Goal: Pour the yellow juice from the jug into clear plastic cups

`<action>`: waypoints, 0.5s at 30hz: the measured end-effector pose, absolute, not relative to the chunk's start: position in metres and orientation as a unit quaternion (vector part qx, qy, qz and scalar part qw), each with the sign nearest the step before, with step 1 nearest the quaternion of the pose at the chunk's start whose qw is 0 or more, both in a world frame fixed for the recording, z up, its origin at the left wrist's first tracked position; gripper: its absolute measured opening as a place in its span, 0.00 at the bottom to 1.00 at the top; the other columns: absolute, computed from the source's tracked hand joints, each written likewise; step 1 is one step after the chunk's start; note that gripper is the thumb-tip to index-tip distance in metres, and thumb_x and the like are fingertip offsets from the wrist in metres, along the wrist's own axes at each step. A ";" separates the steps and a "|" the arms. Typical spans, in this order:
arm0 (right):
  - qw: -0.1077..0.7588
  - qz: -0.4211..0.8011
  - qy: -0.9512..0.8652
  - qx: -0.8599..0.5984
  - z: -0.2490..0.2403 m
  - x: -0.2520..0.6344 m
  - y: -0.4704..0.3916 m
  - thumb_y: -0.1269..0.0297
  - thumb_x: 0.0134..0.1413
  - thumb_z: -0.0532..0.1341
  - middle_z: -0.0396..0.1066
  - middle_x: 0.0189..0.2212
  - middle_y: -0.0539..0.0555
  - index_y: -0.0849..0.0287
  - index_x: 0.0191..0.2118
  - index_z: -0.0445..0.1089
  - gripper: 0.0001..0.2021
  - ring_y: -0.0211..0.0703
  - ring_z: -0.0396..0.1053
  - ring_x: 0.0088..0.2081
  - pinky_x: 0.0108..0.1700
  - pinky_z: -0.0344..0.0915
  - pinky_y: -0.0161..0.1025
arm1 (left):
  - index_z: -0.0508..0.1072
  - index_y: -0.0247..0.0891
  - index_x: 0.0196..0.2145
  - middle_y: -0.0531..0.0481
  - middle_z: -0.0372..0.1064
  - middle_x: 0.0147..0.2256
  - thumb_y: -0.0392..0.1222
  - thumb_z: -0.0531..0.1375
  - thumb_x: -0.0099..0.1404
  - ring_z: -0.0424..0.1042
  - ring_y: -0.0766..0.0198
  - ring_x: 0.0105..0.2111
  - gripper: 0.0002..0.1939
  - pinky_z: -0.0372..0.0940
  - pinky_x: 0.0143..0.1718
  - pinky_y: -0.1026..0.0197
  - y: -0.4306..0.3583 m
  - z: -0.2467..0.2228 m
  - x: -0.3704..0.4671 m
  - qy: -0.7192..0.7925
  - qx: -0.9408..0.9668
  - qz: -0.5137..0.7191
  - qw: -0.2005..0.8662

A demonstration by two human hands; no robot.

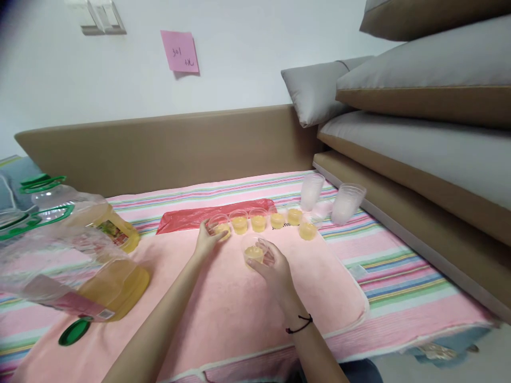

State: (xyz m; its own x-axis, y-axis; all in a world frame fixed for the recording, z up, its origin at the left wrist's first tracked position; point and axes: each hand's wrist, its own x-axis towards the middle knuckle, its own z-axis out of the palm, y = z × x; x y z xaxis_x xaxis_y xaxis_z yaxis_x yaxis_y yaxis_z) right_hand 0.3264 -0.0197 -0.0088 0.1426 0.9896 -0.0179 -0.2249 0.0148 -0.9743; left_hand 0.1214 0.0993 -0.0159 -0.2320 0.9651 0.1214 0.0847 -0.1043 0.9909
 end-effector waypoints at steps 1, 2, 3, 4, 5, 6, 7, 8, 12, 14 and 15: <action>0.593 0.515 -0.400 -0.473 -0.009 0.326 -0.019 0.58 0.34 0.74 0.67 0.57 0.63 0.58 0.53 0.69 0.35 0.58 0.65 0.58 0.56 0.67 0.52 | 0.58 0.43 0.51 0.42 0.65 0.49 0.35 0.71 0.43 0.71 0.55 0.45 0.40 0.66 0.51 0.44 0.097 -0.014 0.120 0.550 0.486 0.565 0.377; 0.600 0.512 -0.394 -0.472 -0.009 0.326 -0.019 0.58 0.34 0.74 0.67 0.57 0.63 0.59 0.53 0.69 0.35 0.58 0.65 0.58 0.56 0.67 0.52 | 0.58 0.43 0.51 0.42 0.64 0.50 0.36 0.72 0.42 0.69 0.53 0.49 0.40 0.64 0.53 0.42 0.094 -0.012 0.120 0.555 0.489 0.568 0.361; 0.607 0.509 -0.387 -0.471 -0.008 0.326 -0.018 0.58 0.33 0.74 0.68 0.56 0.64 0.59 0.52 0.69 0.35 0.58 0.66 0.57 0.56 0.66 0.52 | 0.58 0.43 0.51 0.43 0.62 0.52 0.36 0.72 0.42 0.66 0.51 0.52 0.40 0.60 0.56 0.42 0.089 -0.010 0.120 0.560 0.492 0.572 0.341; 0.615 0.505 -0.379 -0.473 -0.008 0.326 -0.017 0.58 0.32 0.74 0.68 0.56 0.64 0.60 0.51 0.69 0.35 0.59 0.66 0.57 0.56 0.66 0.53 | 0.59 0.44 0.51 0.43 0.59 0.54 0.36 0.71 0.42 0.61 0.50 0.56 0.40 0.56 0.59 0.42 0.082 -0.008 0.122 0.564 0.494 0.579 0.321; 0.622 0.499 -0.372 -0.475 -0.007 0.326 -0.016 0.58 0.31 0.74 0.68 0.55 0.64 0.60 0.50 0.69 0.34 0.59 0.67 0.56 0.56 0.66 0.53 | 0.59 0.44 0.51 0.43 0.56 0.56 0.36 0.71 0.43 0.56 0.50 0.59 0.39 0.52 0.62 0.43 0.074 -0.007 0.124 0.566 0.498 0.586 0.295; 0.629 0.491 -0.365 -0.479 -0.006 0.327 -0.014 0.58 0.31 0.74 0.69 0.55 0.64 0.60 0.50 0.70 0.34 0.59 0.67 0.56 0.56 0.66 0.54 | 0.59 0.44 0.51 0.44 0.54 0.57 0.36 0.69 0.44 0.53 0.50 0.61 0.38 0.49 0.63 0.44 0.065 -0.007 0.129 0.566 0.504 0.592 0.275; 0.636 0.481 -0.360 -0.484 -0.005 0.328 -0.013 0.58 0.30 0.74 0.69 0.55 0.64 0.60 0.49 0.70 0.34 0.59 0.68 0.55 0.56 0.66 0.54 | 0.60 0.44 0.51 0.45 0.54 0.56 0.35 0.68 0.47 0.52 0.51 0.61 0.35 0.49 0.63 0.45 0.056 -0.008 0.134 0.563 0.513 0.597 0.253; 0.642 0.470 -0.357 -0.488 -0.004 0.330 -0.012 0.58 0.30 0.73 0.68 0.55 0.64 0.60 0.49 0.70 0.33 0.59 0.68 0.55 0.56 0.66 0.54 | 0.60 0.44 0.51 0.44 0.56 0.55 0.36 0.65 0.50 0.55 0.51 0.59 0.31 0.52 0.62 0.45 0.046 -0.010 0.142 0.556 0.541 0.591 0.222; 0.665 0.434 -0.355 -0.493 -0.003 0.343 -0.007 0.57 0.34 0.72 0.68 0.55 0.63 0.59 0.51 0.69 0.33 0.57 0.69 0.53 0.54 0.68 0.52 | 0.66 0.42 0.48 0.44 0.65 0.49 0.35 0.64 0.51 0.65 0.51 0.52 0.26 0.59 0.56 0.47 0.019 -0.014 0.181 0.464 0.671 0.507 0.278; 0.673 0.409 -0.359 -0.502 -0.007 0.350 -0.003 0.56 0.35 0.71 0.68 0.54 0.62 0.59 0.52 0.69 0.33 0.55 0.69 0.53 0.54 0.68 0.51 | 0.67 0.41 0.50 0.42 0.65 0.52 0.34 0.66 0.46 0.63 0.48 0.55 0.32 0.57 0.59 0.46 0.016 -0.013 0.203 0.423 0.712 0.459 0.321; 0.675 0.394 -0.360 -0.510 -0.010 0.354 -0.001 0.56 0.35 0.71 0.68 0.54 0.62 0.59 0.52 0.69 0.33 0.55 0.69 0.53 0.54 0.67 0.51 | 0.68 0.40 0.51 0.41 0.65 0.53 0.34 0.67 0.44 0.61 0.46 0.57 0.33 0.55 0.60 0.45 0.017 -0.012 0.213 0.415 0.716 0.446 0.341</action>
State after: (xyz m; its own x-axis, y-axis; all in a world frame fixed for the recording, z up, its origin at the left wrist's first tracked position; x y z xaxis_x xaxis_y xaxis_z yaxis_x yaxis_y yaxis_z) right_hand 0.3538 -0.0012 -0.0101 0.4309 0.8985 0.0836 -0.1652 0.1696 -0.9716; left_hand 0.2133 0.0167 -0.0121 0.2586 0.8980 0.3560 0.2908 -0.4238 0.8578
